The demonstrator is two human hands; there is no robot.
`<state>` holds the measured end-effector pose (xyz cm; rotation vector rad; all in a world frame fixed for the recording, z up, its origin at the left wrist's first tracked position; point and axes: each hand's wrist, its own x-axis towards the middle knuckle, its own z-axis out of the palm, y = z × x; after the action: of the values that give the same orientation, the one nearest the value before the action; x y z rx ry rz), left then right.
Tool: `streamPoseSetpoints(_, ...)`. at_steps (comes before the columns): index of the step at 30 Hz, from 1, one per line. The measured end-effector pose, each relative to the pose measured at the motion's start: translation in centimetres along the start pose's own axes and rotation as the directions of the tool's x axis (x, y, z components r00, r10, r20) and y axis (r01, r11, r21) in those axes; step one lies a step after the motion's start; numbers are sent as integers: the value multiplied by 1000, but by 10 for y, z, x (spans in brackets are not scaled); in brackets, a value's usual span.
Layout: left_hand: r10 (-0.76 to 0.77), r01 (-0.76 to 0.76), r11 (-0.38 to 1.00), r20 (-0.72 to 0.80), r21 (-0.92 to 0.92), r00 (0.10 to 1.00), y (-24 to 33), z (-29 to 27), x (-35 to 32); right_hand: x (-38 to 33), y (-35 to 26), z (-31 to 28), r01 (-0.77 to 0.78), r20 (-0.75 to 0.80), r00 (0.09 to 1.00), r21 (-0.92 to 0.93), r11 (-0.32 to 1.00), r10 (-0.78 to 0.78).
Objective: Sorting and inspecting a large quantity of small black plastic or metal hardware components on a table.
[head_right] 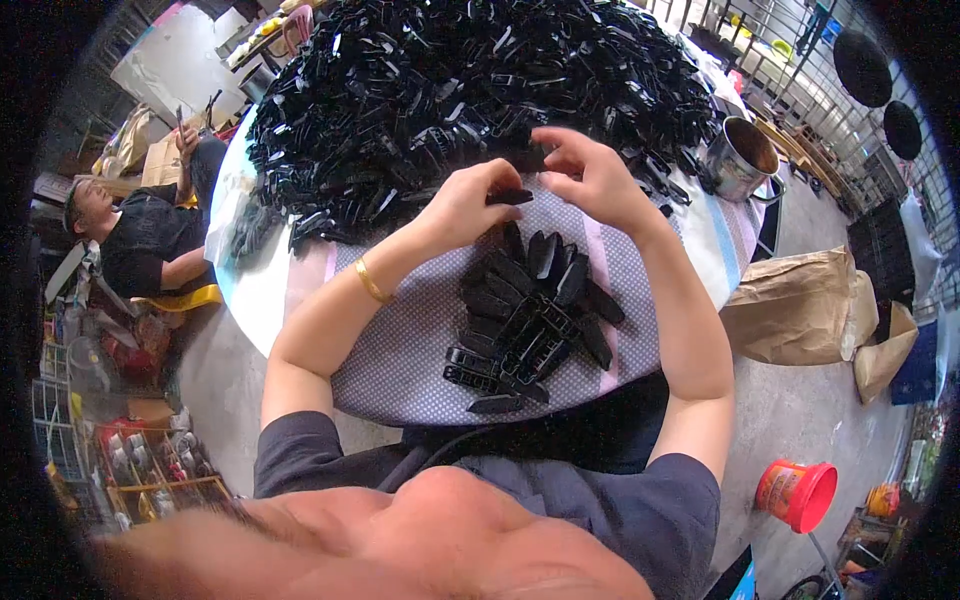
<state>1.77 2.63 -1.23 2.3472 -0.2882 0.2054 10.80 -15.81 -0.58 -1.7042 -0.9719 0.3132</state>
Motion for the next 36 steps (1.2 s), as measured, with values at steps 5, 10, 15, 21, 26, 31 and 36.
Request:
streamPoseSetpoints(5, -84, 91, 870, 36, -485, 996, -7, -8, 1, 0, -9, 15, 46, -124, 992, 362, 931, -1)
streamPoseSetpoints(10, -194, 39, 689, -132, -724, 972, 5, -7, -3, -5, -11, 35, 29, -188, 982, 221, 975, 13)
streamPoseSetpoints(15, -255, 22, 320, -64, -947, 965, -8, -4, -2, -7, -7, 42, 58, -216, 976, 201, 978, -14)
streamPoseSetpoints(21, -229, 1, 562, -155, -827, 961, 1, -8, -3, -9, -11, 41, 163, -263, 955, 83, 983, -136)
streamPoseSetpoints(26, -224, -10, 609, -183, -793, 957, -1, -5, -5, -9, -13, 44, 236, -299, 918, -117, 965, -261)
streamPoseSetpoints(31, -222, -76, 542, -230, -837, 948, 7, 0, -6, -9, -12, 50, 243, -300, 910, -176, 954, -287)
streamPoseSetpoints(36, -200, -52, 382, -138, -923, 970, 3, -5, -2, -5, -10, 49, 131, -357, 928, 47, 990, -106)
